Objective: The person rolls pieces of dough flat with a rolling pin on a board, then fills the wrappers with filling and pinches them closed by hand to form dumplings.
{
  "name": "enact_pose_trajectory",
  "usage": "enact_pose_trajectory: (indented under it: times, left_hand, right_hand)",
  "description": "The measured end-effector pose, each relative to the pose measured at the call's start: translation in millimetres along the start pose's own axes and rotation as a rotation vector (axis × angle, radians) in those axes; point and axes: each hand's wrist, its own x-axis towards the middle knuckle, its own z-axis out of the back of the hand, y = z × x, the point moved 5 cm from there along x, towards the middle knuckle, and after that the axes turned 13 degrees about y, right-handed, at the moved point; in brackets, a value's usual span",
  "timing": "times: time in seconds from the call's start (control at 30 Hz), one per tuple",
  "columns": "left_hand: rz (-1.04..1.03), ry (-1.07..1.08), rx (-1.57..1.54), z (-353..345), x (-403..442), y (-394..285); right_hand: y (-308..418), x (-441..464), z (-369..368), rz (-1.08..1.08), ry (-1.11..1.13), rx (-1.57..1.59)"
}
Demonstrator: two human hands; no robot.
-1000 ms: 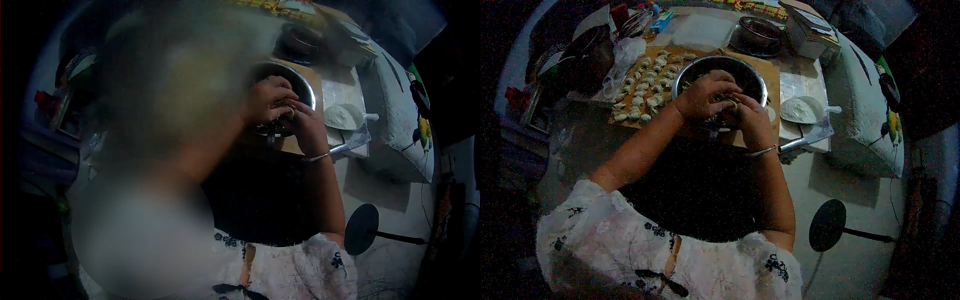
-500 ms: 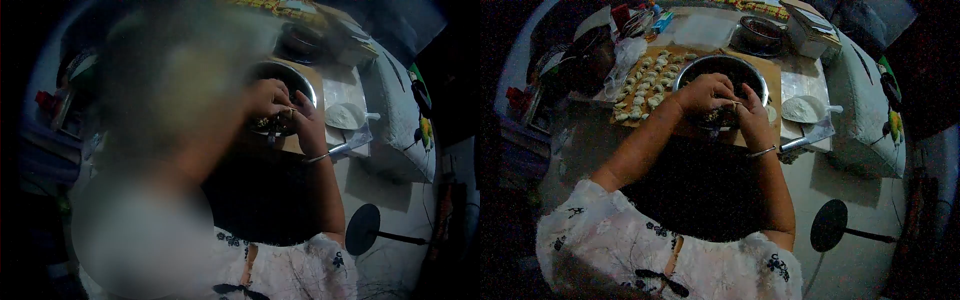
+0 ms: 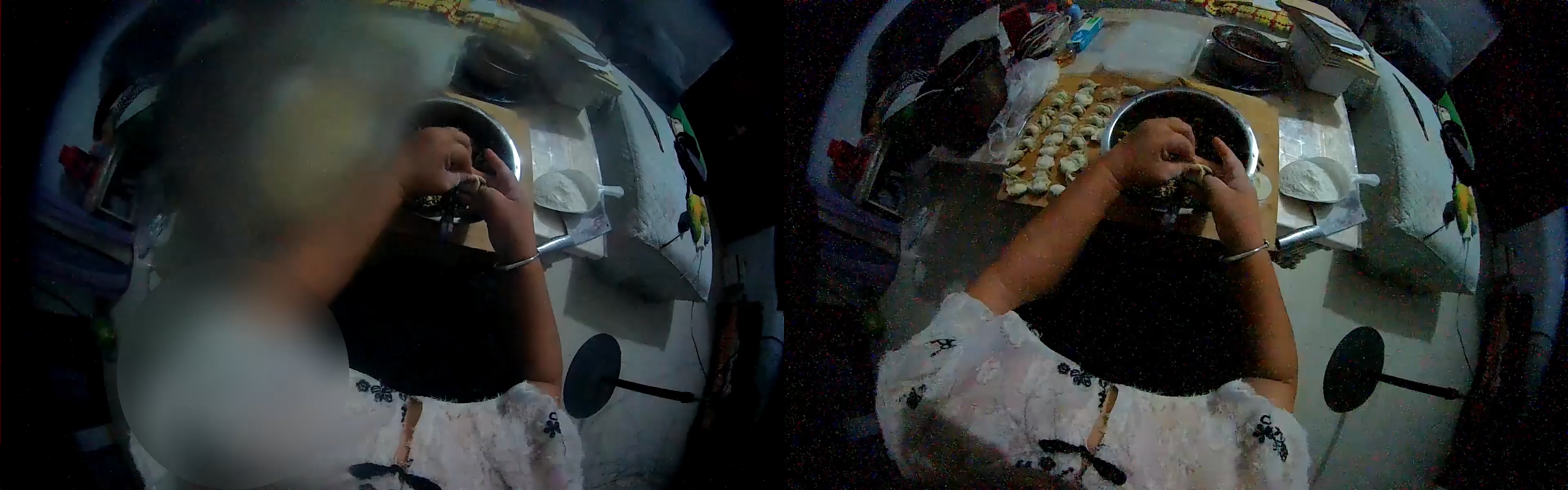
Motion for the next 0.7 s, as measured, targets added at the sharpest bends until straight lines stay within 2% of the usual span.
enact_pose_trajectory:
  times: [0.1, 0.2, 0.27, 0.4, 0.5, 0.57, 0.7]
  left_hand:
    - [0.034, 0.011, -0.13, -4, -2, 3]
    - [0.001, -0.095, -0.169, -4, -5, 4]
    - [0.056, 0.029, -0.222, -8, -7, 4]
    - [0.034, 0.053, -0.155, -9, -6, 5]
    - [-0.008, 0.032, -0.129, -7, -6, 1]
    - [0.156, -0.002, -0.328, -10, -9, 8]
    - [0.179, -0.01, -0.359, -14, -10, 11]
  right_hand:
    - [-1, 1, 5, 0.026, 0.0, 0.033]
    - [1, 1, 7, 0.096, -0.012, 0.063]
    - [4, 1, 6, 0.103, -0.009, 0.012]
    - [5, -2, 4, 0.057, -0.007, -0.049]
    - [9, -6, 0, 0.059, -0.037, 0.038]
    - [9, -10, 1, 0.089, -0.077, 0.189]
    - [-1, -12, 6, 0.126, -0.064, 0.104]
